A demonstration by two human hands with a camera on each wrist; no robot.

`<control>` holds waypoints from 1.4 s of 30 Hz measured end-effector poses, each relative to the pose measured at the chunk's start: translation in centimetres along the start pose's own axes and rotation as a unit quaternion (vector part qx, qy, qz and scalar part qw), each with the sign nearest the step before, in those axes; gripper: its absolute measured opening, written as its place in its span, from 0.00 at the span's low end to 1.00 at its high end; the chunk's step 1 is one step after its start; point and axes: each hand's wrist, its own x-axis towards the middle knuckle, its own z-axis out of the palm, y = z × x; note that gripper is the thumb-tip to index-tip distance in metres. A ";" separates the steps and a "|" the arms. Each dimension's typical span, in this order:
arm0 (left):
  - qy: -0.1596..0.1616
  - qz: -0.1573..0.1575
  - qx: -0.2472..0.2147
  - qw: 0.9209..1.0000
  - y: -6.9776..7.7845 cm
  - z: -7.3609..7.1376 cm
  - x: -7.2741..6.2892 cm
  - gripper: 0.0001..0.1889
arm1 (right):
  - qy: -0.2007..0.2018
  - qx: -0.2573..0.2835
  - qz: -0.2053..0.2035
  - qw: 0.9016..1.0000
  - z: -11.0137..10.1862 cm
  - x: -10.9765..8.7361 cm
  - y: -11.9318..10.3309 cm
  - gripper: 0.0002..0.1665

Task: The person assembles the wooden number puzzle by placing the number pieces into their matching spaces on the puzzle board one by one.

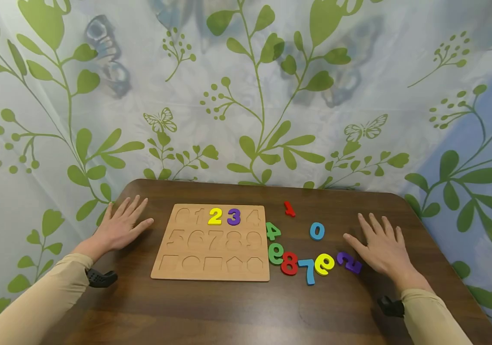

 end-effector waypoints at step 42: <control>-0.059 0.159 -0.157 0.973 3.2 1.0 -2.4 0.39 | -0.067 0.158 -0.046 0.984 0.9 2.3 -4.0 0.55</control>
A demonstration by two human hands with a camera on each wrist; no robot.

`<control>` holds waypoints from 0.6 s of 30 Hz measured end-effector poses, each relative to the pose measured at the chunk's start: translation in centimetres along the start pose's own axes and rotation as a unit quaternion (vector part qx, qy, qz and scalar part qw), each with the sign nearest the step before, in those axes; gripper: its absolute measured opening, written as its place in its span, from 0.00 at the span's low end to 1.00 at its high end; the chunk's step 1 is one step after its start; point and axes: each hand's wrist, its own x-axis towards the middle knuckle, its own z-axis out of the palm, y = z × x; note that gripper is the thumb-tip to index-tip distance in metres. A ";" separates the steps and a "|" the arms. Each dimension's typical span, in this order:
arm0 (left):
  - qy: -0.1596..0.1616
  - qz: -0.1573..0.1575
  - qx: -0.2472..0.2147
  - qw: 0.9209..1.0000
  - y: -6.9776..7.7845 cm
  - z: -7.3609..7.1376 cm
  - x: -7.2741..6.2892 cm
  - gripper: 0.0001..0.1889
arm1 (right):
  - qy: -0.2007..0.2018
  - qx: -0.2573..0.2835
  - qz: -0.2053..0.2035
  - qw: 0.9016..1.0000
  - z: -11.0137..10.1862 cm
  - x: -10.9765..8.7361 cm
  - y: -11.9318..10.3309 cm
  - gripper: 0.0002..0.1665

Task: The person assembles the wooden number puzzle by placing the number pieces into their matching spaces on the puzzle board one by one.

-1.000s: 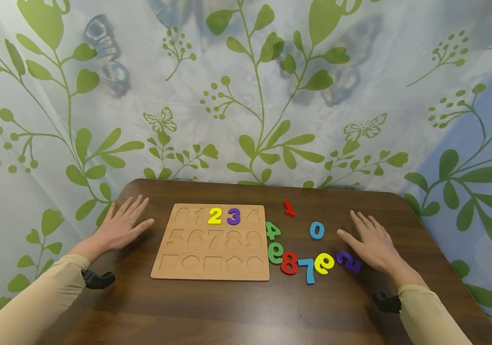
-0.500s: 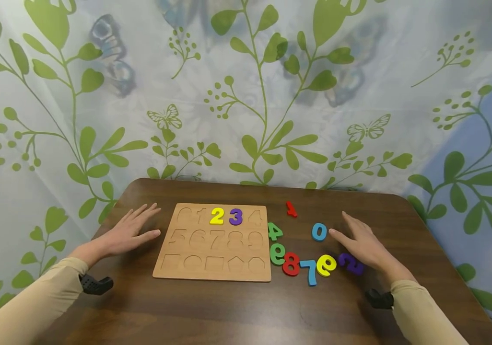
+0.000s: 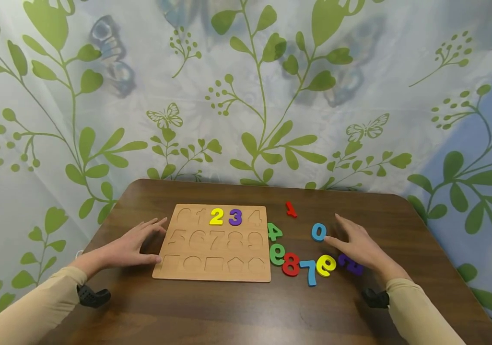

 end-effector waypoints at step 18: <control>-0.031 0.001 -0.023 0.999 -0.1 1.2 -0.8 0.38 | -0.025 0.035 -0.039 0.998 0.3 0.6 0.5 0.48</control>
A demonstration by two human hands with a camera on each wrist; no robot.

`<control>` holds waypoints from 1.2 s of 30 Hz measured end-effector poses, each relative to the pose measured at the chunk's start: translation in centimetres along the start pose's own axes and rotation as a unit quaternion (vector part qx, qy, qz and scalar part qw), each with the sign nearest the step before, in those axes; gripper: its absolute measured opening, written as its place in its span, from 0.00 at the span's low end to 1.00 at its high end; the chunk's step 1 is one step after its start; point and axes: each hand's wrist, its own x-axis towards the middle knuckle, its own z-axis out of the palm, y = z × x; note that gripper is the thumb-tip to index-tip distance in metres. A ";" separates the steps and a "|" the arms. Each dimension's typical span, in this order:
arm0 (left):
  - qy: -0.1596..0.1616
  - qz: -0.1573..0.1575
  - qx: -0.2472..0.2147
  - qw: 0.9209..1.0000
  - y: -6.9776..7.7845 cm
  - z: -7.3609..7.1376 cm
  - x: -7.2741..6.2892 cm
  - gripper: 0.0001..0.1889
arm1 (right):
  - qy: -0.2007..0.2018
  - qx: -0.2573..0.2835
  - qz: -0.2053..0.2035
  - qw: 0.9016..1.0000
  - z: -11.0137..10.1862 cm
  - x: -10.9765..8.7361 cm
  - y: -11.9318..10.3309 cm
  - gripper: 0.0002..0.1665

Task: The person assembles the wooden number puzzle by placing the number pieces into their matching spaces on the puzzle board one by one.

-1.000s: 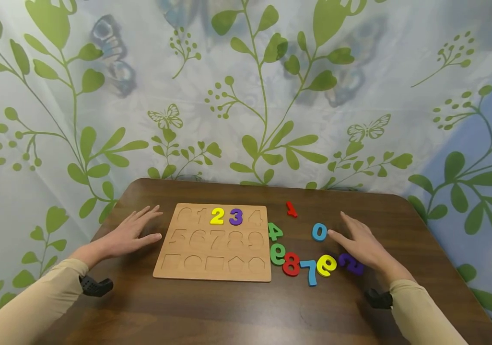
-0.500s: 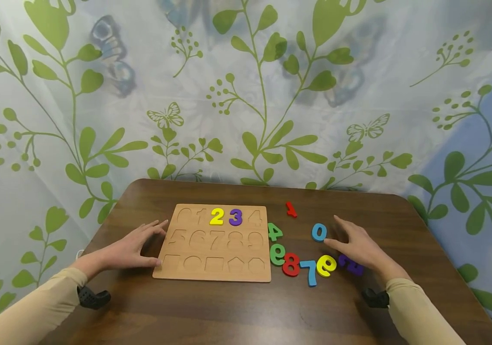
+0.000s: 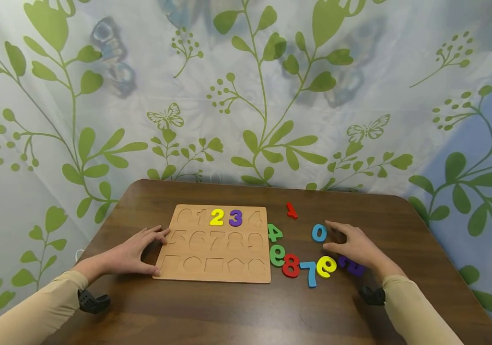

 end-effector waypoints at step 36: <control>-0.017 0.001 -0.014 1.000 -0.4 -0.7 0.3 0.32 | 0.023 -0.013 0.049 0.998 0.8 2.1 1.1 0.48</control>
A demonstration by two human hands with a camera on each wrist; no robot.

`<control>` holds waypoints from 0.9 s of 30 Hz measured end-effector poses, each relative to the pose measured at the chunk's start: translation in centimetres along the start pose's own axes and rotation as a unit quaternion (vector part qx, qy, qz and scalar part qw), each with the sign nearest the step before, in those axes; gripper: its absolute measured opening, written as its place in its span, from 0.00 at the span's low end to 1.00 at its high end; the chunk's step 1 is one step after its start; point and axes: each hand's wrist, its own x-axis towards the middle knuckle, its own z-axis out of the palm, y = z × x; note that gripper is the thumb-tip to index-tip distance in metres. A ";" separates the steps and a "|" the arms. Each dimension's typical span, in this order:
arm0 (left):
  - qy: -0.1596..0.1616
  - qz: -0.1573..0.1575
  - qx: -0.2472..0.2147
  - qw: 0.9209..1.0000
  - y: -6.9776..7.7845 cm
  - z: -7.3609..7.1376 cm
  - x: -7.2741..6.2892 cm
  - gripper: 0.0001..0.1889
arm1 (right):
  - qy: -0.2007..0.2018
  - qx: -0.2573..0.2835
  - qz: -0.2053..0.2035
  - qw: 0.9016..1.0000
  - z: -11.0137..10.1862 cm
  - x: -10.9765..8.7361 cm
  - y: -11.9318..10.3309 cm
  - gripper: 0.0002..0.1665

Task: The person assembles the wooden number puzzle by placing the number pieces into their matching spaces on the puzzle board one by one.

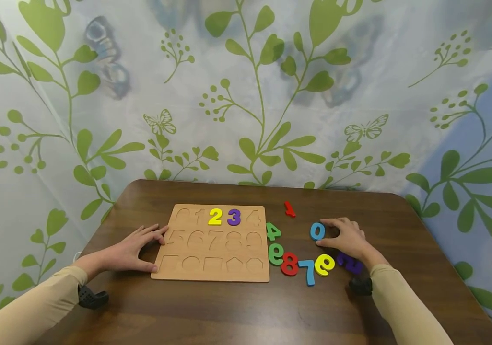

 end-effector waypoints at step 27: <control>-0.002 -0.004 0.005 1.000 -0.1 0.4 0.0 0.32 | 0.029 -0.036 0.012 0.999 0.9 0.4 -0.2 0.44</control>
